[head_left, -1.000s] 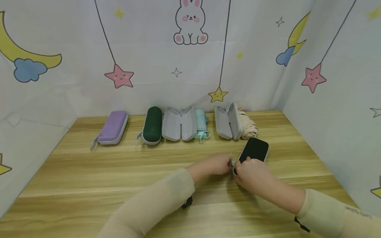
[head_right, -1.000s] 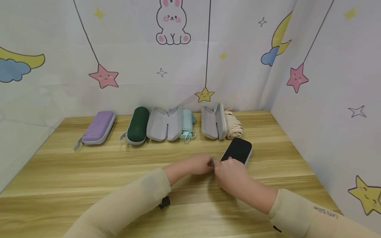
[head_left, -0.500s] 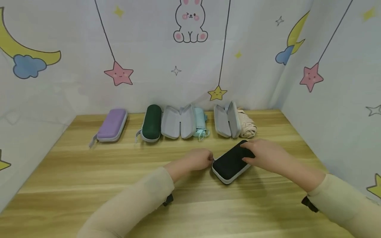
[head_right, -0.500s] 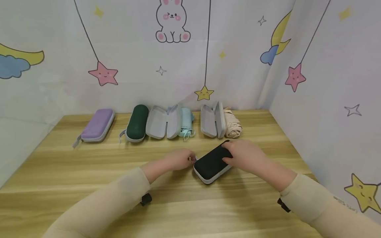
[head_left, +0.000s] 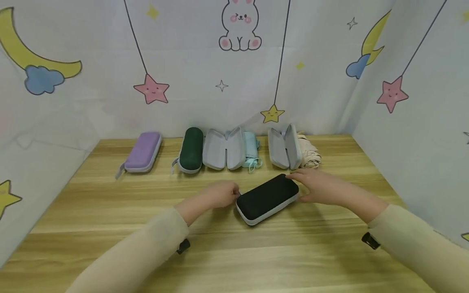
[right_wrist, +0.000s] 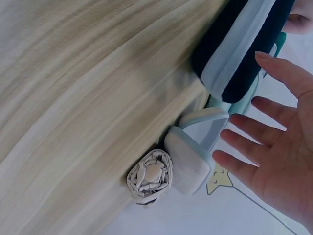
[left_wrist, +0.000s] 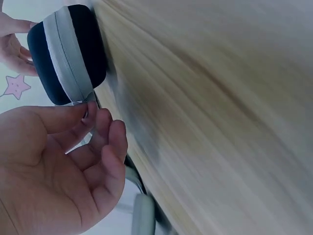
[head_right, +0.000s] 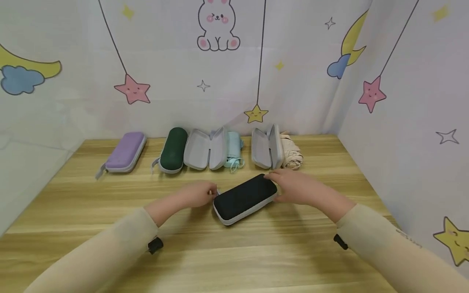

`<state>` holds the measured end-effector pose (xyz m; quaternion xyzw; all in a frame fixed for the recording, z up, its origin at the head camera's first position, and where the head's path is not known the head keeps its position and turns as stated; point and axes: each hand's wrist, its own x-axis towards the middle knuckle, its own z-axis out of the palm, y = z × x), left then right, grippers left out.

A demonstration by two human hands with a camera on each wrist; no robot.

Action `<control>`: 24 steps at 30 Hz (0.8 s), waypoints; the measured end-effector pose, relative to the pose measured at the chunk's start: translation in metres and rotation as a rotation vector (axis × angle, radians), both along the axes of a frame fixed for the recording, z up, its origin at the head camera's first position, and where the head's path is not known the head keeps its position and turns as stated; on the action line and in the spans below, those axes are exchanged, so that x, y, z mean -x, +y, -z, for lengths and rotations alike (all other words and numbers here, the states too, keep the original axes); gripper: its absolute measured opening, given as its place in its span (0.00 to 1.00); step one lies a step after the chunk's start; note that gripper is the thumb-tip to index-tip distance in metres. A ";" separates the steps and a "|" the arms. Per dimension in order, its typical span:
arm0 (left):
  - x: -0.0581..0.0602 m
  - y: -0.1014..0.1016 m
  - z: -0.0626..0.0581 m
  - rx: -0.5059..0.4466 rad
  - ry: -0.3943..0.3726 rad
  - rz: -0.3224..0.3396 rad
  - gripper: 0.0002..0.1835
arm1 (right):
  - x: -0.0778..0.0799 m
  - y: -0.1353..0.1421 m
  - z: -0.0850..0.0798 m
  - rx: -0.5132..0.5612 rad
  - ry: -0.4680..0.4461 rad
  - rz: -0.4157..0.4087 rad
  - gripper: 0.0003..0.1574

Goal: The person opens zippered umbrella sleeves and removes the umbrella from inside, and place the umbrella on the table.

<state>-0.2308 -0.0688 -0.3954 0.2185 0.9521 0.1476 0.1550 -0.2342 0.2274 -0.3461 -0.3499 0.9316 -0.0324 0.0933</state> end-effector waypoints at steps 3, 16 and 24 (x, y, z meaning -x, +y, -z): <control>0.001 -0.011 0.003 0.014 -0.009 -0.007 0.10 | 0.006 -0.005 0.006 0.010 -0.049 -0.025 0.46; 0.007 -0.047 0.010 0.147 0.185 0.134 0.09 | 0.032 -0.034 0.016 -0.016 -0.128 -0.082 0.55; 0.012 -0.066 0.006 0.180 0.369 0.276 0.10 | 0.043 -0.049 0.018 -0.089 -0.120 -0.147 0.54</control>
